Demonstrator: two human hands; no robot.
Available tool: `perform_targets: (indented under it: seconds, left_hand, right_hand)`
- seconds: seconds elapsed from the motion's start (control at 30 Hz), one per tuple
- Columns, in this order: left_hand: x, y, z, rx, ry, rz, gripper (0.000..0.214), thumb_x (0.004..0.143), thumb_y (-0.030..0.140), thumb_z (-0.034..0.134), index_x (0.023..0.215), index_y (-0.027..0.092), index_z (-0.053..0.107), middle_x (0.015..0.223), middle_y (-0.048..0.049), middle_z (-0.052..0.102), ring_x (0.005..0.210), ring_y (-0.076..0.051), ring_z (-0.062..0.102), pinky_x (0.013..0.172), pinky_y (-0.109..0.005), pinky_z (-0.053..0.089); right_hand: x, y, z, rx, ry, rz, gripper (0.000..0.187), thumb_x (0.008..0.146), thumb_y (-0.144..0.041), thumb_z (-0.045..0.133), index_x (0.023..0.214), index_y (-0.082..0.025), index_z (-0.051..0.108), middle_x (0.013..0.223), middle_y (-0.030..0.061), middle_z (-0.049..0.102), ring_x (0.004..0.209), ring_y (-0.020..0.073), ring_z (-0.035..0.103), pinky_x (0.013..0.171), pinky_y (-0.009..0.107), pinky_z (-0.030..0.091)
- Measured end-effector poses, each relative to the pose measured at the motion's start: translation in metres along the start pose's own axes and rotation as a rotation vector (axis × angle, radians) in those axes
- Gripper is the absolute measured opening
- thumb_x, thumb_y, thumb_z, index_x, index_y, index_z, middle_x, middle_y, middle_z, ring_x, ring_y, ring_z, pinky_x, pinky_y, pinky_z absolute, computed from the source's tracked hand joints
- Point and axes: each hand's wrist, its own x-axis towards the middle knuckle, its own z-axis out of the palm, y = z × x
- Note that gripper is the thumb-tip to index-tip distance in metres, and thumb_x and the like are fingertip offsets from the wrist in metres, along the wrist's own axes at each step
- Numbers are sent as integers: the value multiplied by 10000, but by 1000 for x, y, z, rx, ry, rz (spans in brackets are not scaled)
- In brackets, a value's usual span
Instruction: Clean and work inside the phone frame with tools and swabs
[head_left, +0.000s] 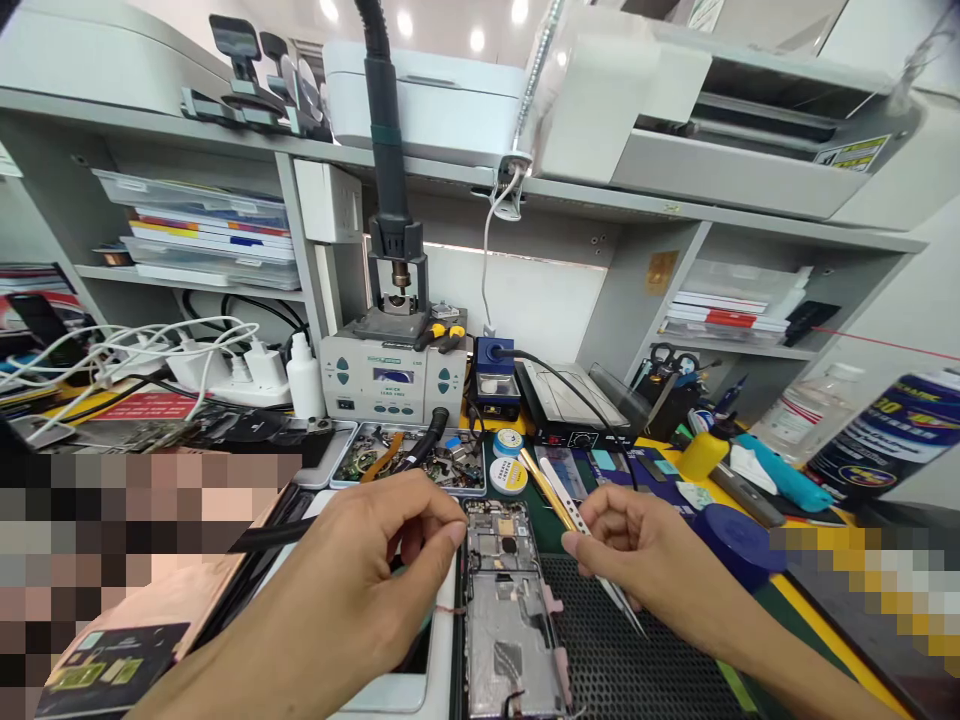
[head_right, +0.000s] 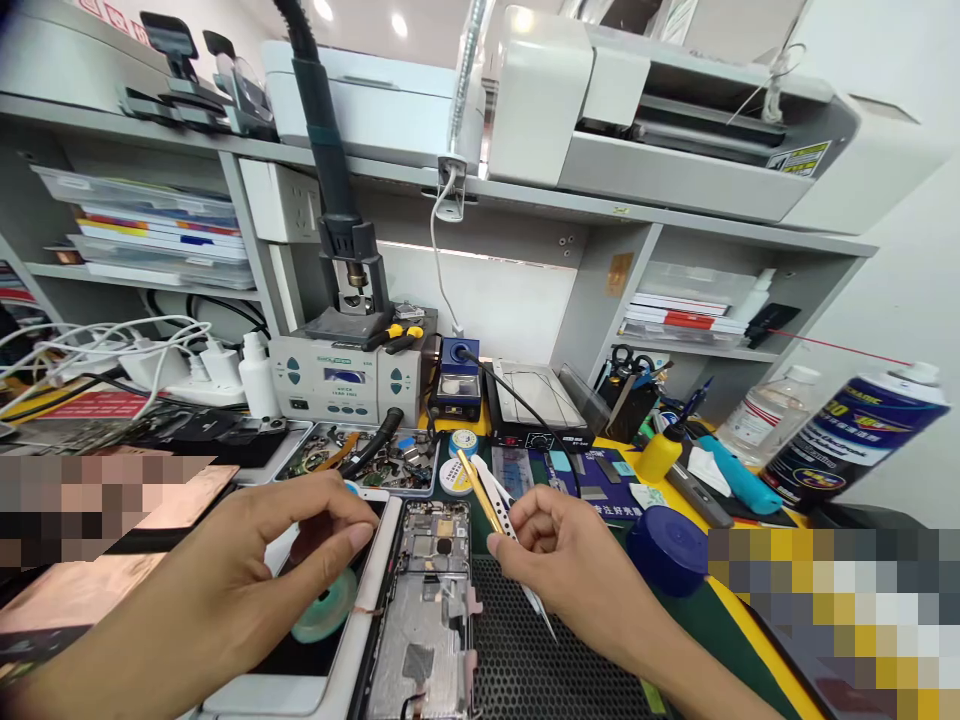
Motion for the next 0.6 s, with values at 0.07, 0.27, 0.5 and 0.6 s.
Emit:
perform_targets:
  seconds: [0.07,0.27,0.5,0.6]
  left_hand:
    - [-1,1,-2,45,-25,15,243,1007,369,470,836,286,622,740,55,599,671,-158,537,596,-301,398]
    - [-9,-1,-1,450,-230,165,125,912,192,530,914,277,622,1001,-6,632,999,-256,616,866,-431,513]
    - [-17,2,4,867,-106,305,255,686,126,649,908,224,729,953,-95,746,867,-321,711,765,-410,593]
    - [-20,-11,9,943,-124,303,296,669,53,594,872,229,719,883,-71,736,762,-273,713,624,-312,546]
  right_hand:
    - [0,1,1,-84,5,-12,227,897,-401,623,822,-230,494,624,-35,579,492,107,395,441,227,315]
    - [3,10,1,-304,93,-99,213,876,-346,611,774,-238,458,593,-73,419,567,139,372,534,262,294]
    - [2,18,2,-530,124,-124,173,882,-301,556,1040,-231,550,607,-55,499,544,188,458,547,296,282]
    - [-1,18,6,-576,114,-154,275,899,-300,533,1160,-214,555,613,-46,523,561,209,501,571,306,304]
